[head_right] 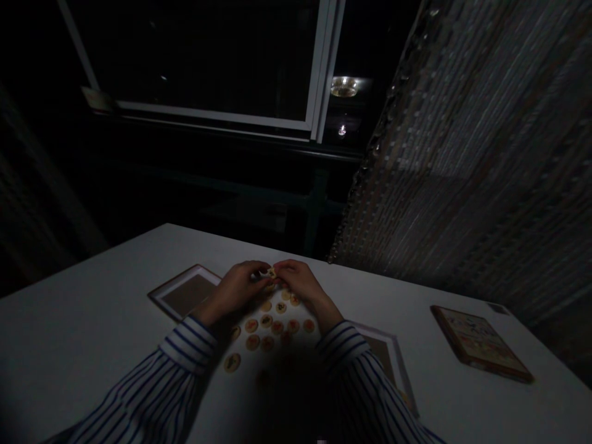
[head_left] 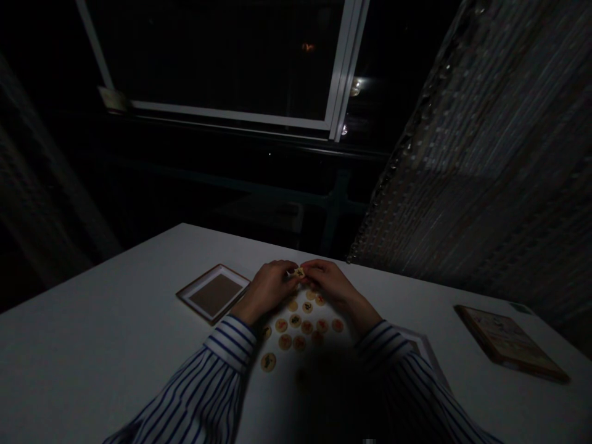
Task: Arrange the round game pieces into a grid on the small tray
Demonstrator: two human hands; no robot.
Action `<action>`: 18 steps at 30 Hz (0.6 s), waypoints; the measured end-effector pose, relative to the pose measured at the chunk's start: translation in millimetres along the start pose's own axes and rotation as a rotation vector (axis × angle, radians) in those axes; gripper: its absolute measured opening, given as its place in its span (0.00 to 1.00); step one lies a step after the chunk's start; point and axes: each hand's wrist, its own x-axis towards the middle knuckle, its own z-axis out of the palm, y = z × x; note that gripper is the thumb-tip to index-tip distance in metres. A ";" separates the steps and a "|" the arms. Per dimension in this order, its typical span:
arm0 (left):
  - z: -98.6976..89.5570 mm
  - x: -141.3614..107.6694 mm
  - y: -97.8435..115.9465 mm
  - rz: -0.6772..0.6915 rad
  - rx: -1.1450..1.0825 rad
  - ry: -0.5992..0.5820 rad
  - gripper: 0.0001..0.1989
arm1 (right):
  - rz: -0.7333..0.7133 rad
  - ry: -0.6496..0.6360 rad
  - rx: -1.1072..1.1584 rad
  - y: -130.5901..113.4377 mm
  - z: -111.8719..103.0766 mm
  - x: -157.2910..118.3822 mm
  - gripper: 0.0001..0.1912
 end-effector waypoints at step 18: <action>3.0 2.0 -0.2 -0.094 -0.341 0.016 0.13 | -0.022 0.033 -0.043 -9.8 2.1 -3.3 0.09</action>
